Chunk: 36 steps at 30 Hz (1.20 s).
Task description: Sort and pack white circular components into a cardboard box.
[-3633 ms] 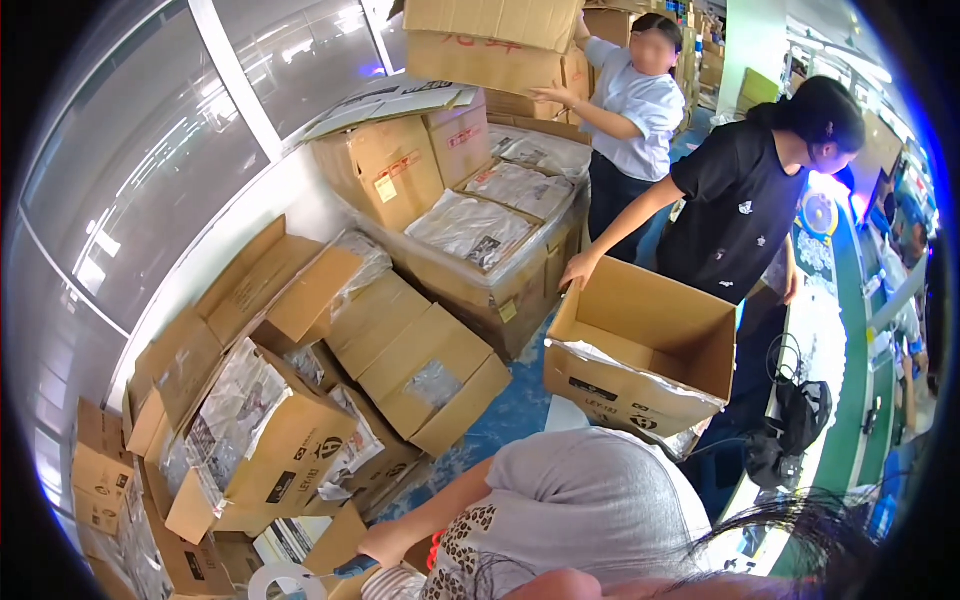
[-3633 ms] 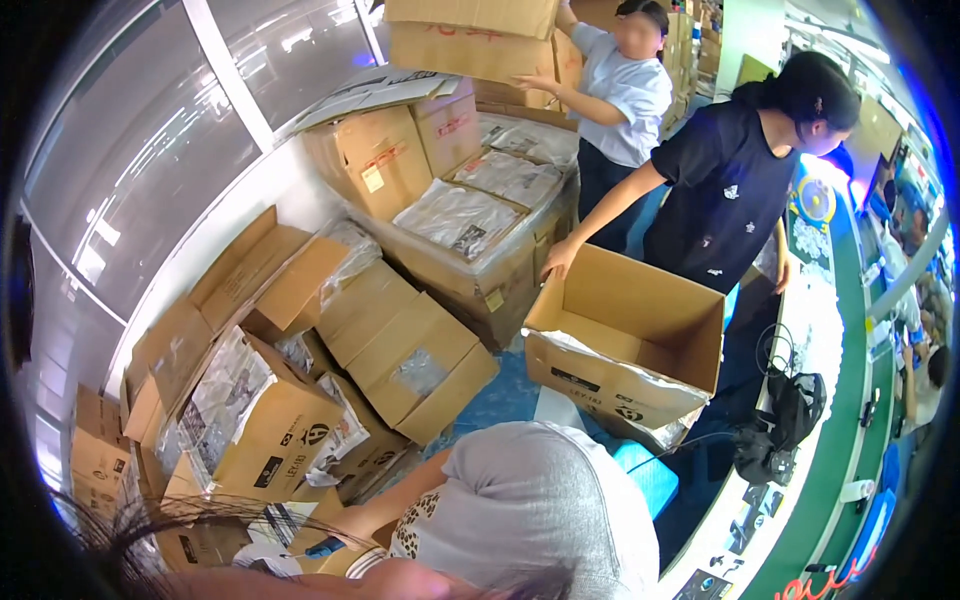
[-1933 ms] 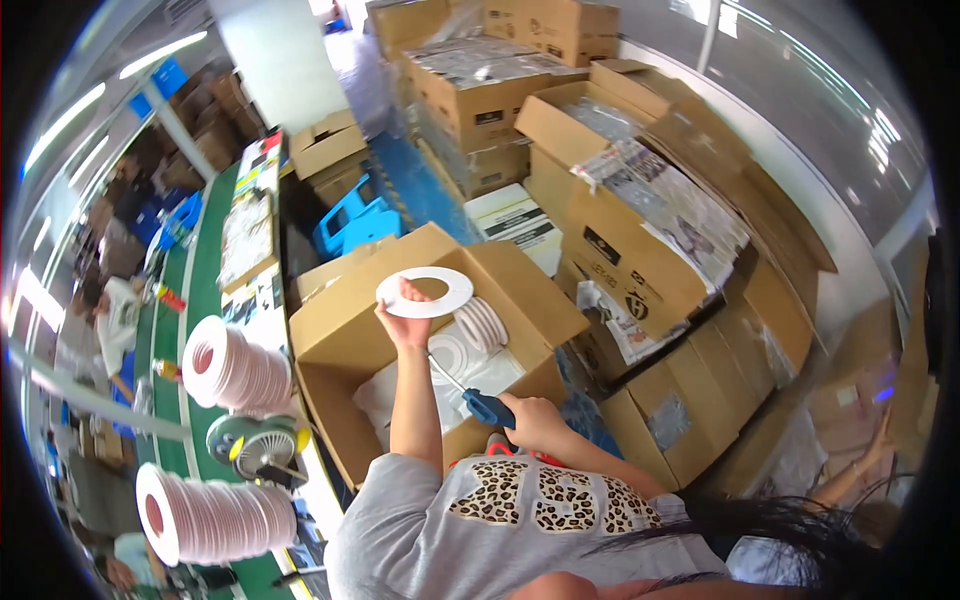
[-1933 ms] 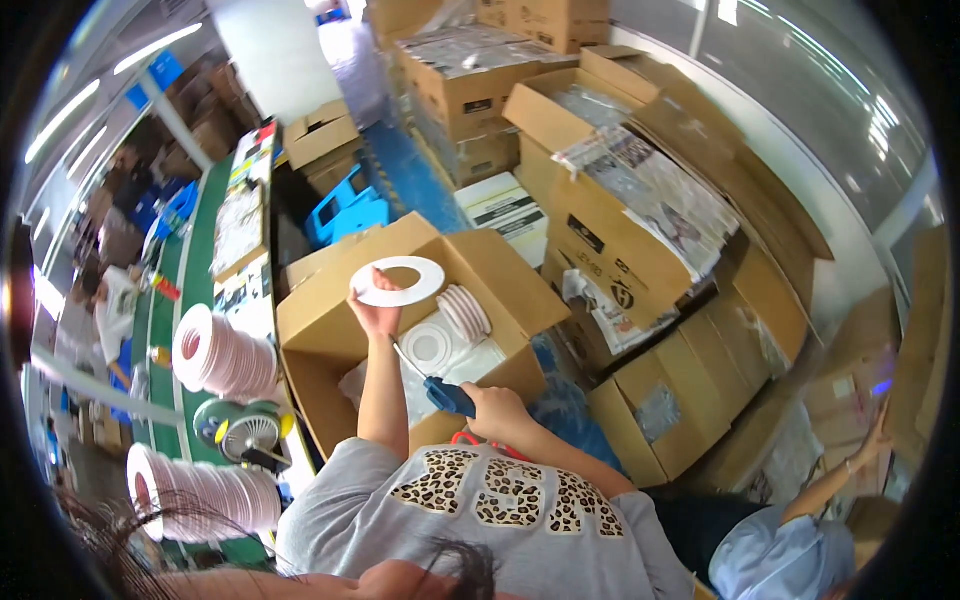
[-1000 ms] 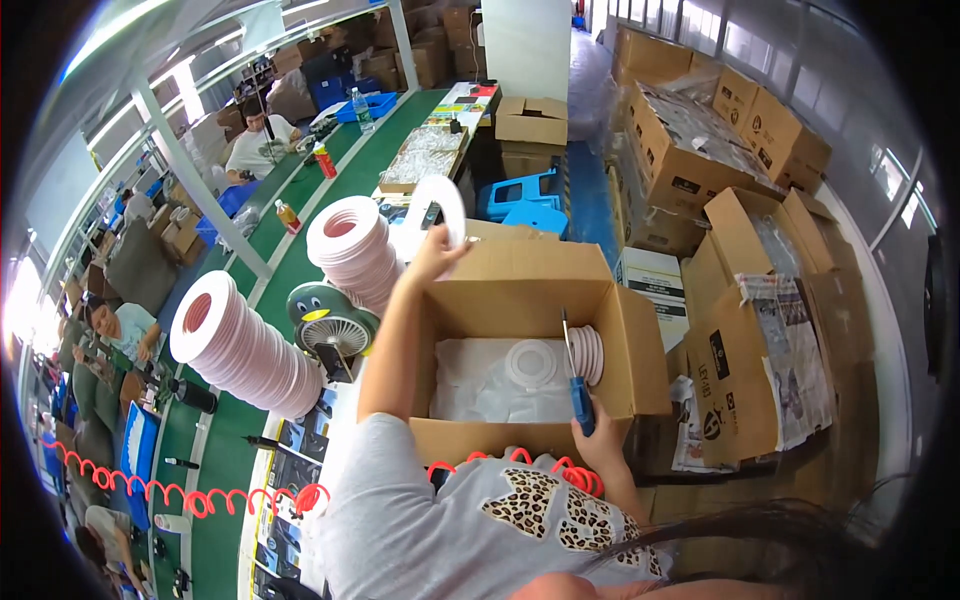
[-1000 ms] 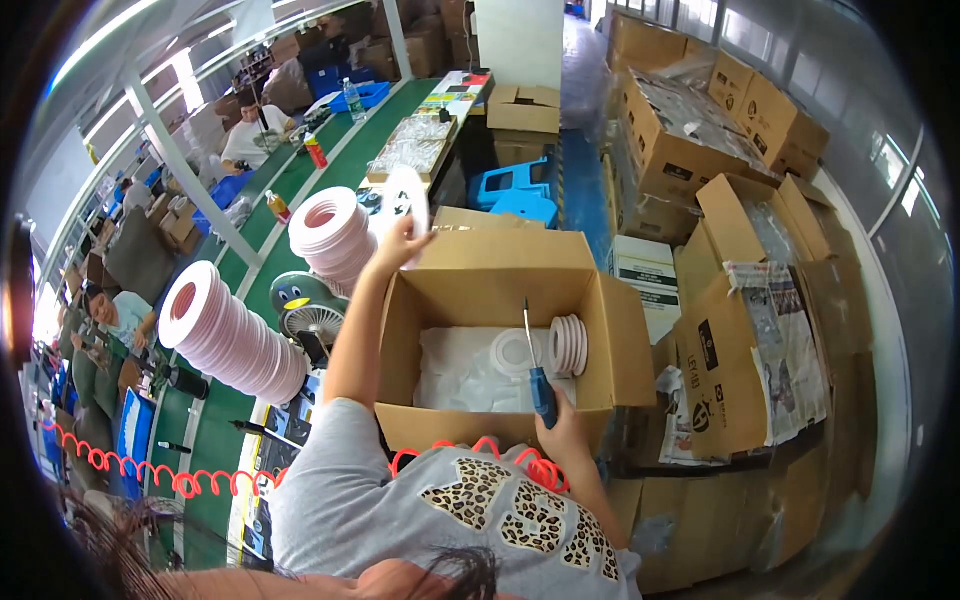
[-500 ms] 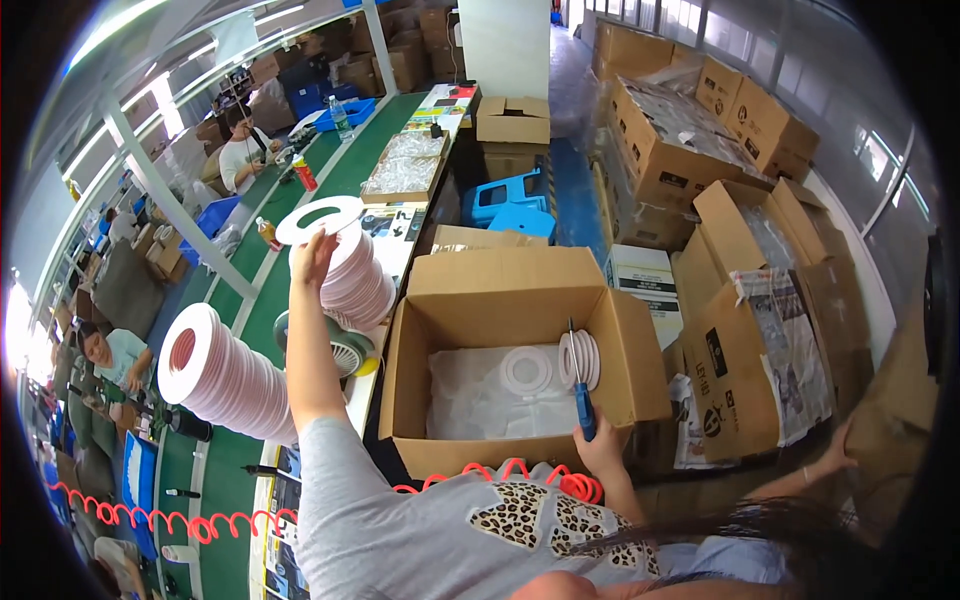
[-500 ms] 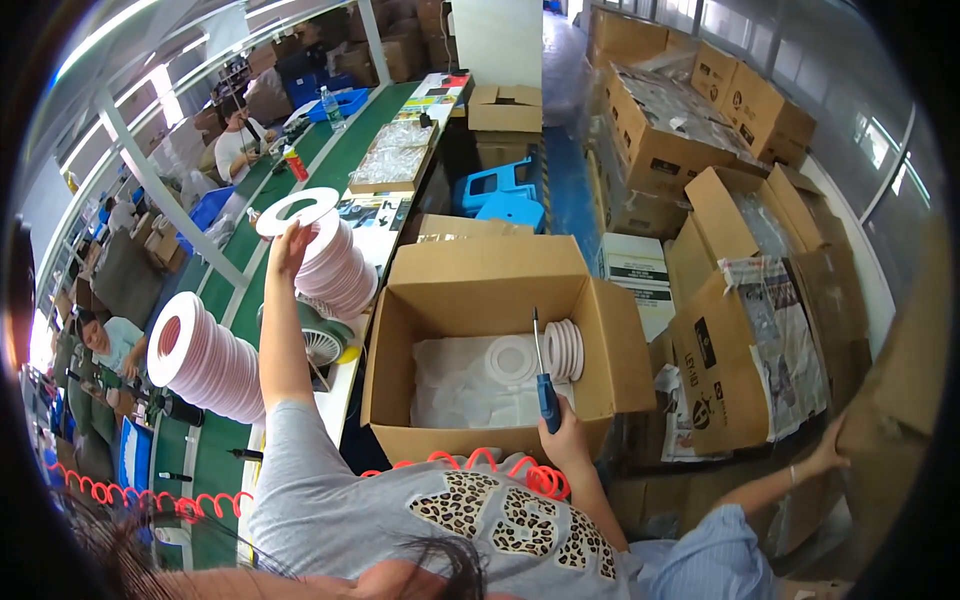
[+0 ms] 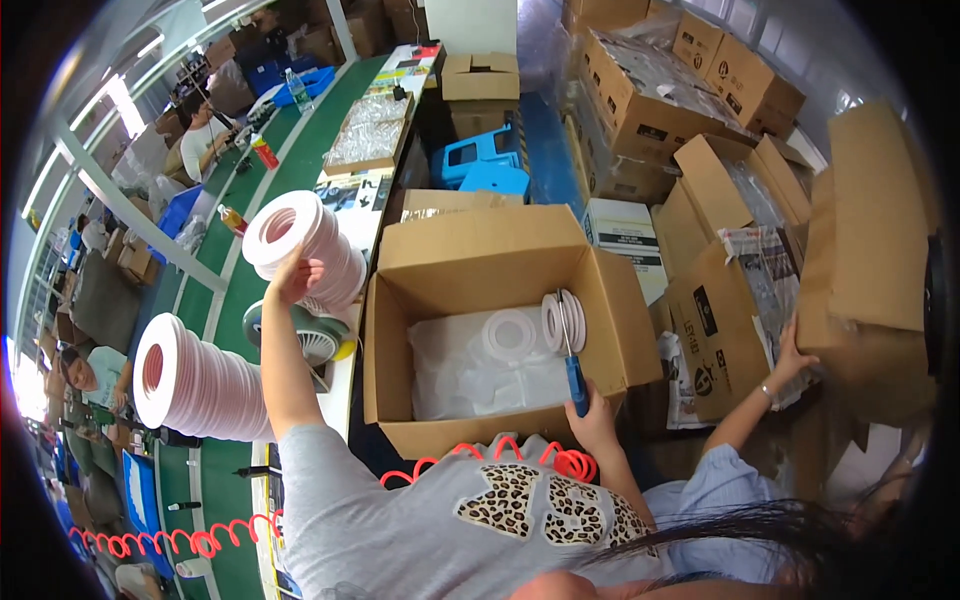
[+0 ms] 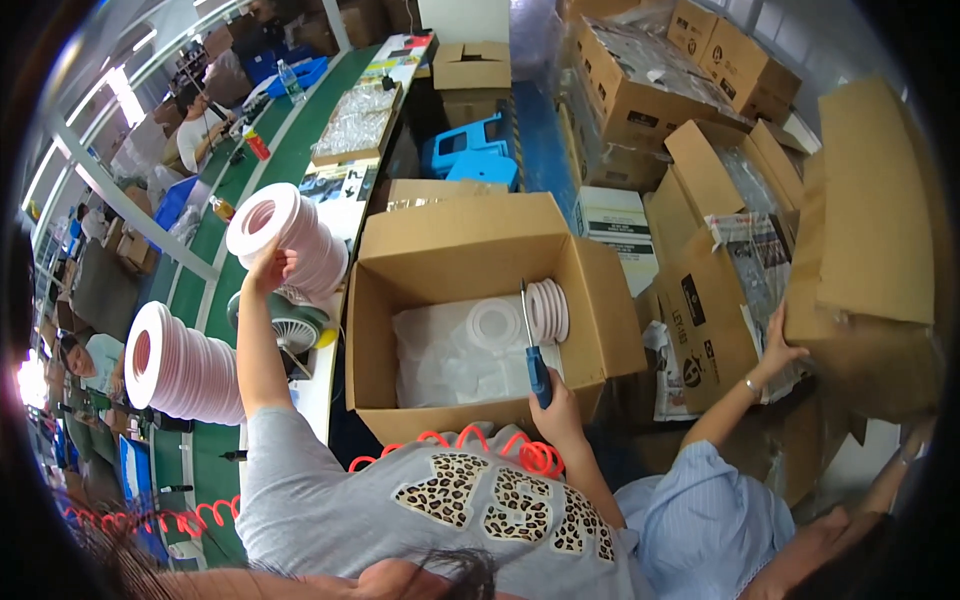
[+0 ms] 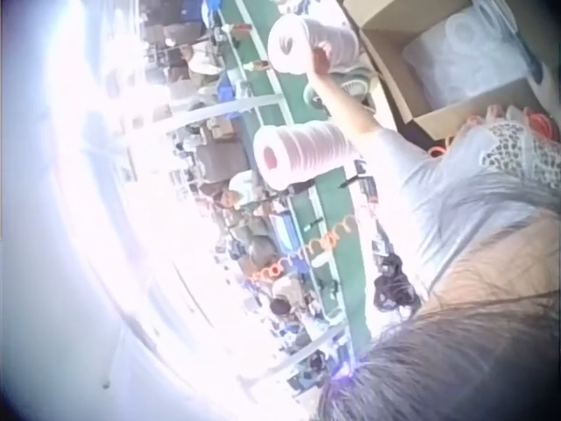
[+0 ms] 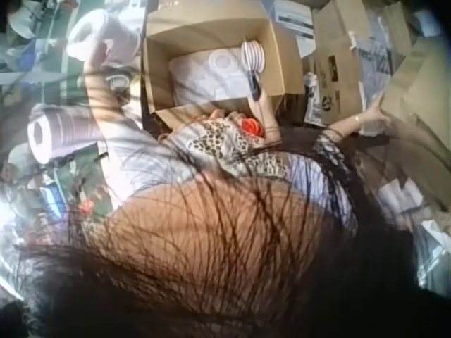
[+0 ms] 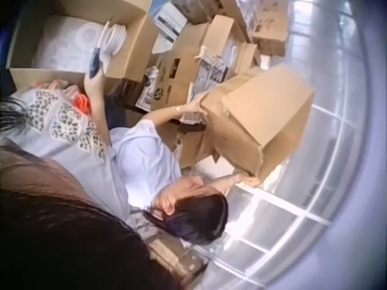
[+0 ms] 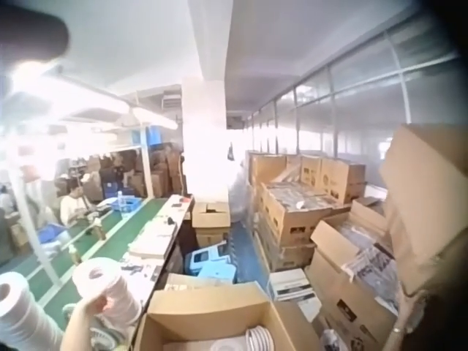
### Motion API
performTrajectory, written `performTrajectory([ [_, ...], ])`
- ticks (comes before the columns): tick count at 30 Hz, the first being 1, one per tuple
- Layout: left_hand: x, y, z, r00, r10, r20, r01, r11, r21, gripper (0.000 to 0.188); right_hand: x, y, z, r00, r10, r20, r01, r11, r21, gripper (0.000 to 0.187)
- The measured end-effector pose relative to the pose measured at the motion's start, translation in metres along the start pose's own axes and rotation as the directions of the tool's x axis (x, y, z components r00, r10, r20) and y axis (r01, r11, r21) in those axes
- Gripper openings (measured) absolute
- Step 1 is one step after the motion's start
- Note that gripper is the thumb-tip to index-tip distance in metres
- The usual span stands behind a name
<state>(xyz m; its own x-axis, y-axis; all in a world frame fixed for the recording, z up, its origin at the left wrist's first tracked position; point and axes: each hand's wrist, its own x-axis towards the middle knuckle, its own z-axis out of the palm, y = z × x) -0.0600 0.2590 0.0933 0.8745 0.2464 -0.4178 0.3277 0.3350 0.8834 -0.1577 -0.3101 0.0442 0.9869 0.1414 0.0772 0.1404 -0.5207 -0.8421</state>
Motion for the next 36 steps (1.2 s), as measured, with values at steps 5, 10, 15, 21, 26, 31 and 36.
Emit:
performTrajectory([
  [5,-0.020,-0.102,0.123,0.857,-0.140,0.496,-0.108,0.892,0.438,0.035,0.000,0.016,0.001,0.999,-0.018,-0.037,0.019,0.999,0.029,0.035],
  [10,-0.046,-0.325,0.163,0.685,-0.318,0.655,-0.677,0.052,0.734,0.062,0.001,0.005,0.006,1.000,-0.020,0.002,0.020,1.000,0.006,0.036],
  [15,-0.056,-0.359,0.166,0.623,-0.595,0.507,-0.638,-0.012,0.770,0.048,-0.005,0.003,0.003,0.999,0.007,0.048,-0.009,1.000,0.028,0.037],
  [21,-0.073,-0.338,0.136,0.690,-0.508,0.515,-0.592,0.013,0.806,0.040,-0.008,0.006,0.003,0.999,-0.012,0.038,0.010,0.998,0.067,0.038],
  [26,-0.083,-0.335,0.110,0.676,-0.487,0.553,-0.601,0.070,0.796,0.041,-0.006,-0.003,-0.006,0.997,0.048,0.062,-0.051,0.998,0.043,0.036],
  [31,-0.084,-0.335,0.119,0.694,-0.531,0.486,-0.607,-0.069,0.791,0.044,-0.010,-0.001,-0.010,0.999,0.021,0.043,-0.023,0.999,0.037,0.037],
  [36,-0.080,-0.335,0.119,0.667,-0.564,0.487,-0.589,0.002,0.808,0.047,-0.019,-0.005,-0.012,0.999,0.006,0.049,-0.006,1.000,-0.001,0.041],
])
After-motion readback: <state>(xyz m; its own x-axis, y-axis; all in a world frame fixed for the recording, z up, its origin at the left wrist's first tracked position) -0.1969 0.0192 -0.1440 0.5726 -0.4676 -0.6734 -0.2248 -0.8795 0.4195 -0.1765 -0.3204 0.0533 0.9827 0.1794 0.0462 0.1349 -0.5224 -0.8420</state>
